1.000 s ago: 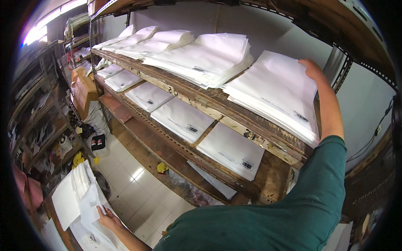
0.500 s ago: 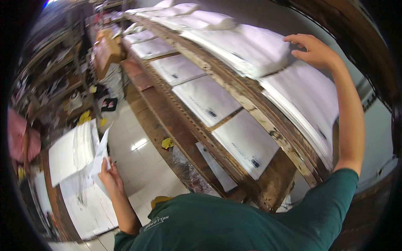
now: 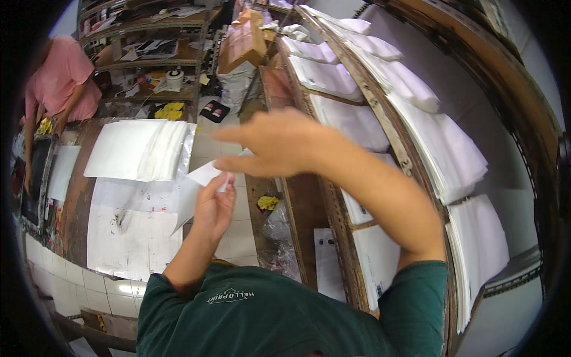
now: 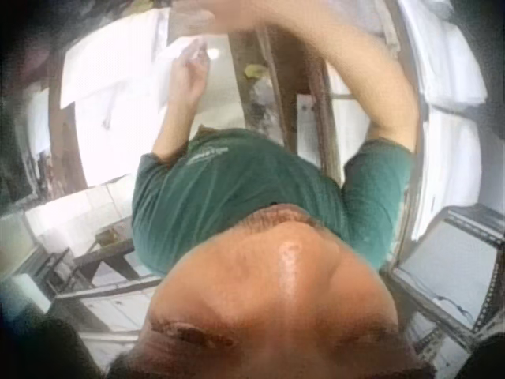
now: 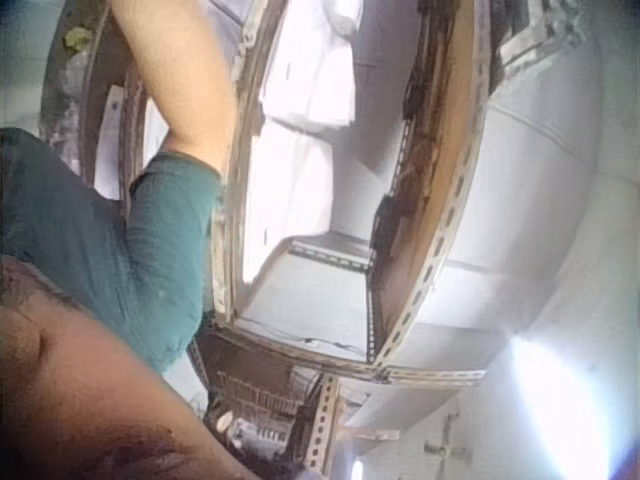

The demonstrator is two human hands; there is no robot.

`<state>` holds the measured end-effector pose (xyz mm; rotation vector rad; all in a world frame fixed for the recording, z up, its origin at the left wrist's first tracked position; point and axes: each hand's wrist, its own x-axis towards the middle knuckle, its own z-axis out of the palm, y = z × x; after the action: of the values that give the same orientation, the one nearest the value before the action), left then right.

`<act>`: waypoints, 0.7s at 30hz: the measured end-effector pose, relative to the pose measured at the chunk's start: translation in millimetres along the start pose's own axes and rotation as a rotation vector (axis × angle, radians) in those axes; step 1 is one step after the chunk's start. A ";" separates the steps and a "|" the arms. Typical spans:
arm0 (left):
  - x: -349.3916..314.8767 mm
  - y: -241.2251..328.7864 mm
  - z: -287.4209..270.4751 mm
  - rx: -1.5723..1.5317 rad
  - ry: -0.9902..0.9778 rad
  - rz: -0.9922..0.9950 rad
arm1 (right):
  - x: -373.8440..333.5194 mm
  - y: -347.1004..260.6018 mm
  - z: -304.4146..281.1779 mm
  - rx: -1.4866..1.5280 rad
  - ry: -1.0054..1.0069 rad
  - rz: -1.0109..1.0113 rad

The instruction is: The person repeatedly picks up white paper sheets from a table, places them into white envelopes, and stacks the envelopes on a metal shelving unit. Another person in a pink shirt works at the same table in the background.

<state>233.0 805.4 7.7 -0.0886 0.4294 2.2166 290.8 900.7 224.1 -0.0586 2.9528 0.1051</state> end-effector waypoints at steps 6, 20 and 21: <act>22.9 5.0 -18.3 0.145 -0.129 -0.017 | 41.7 45.3 150.6 0.603 0.299 0.153; 30.2 73.0 -212.2 0.288 0.412 -0.070 | 47.2 123.4 313.7 1.273 0.805 0.618; 22.6 85.9 -225.1 0.290 0.494 0.011 | 49.5 133.4 321.5 1.257 0.792 0.658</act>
<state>133.8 697.2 -184.7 -0.4837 1.0173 2.1058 295.1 1055.8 -91.3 1.2381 2.8881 -1.9987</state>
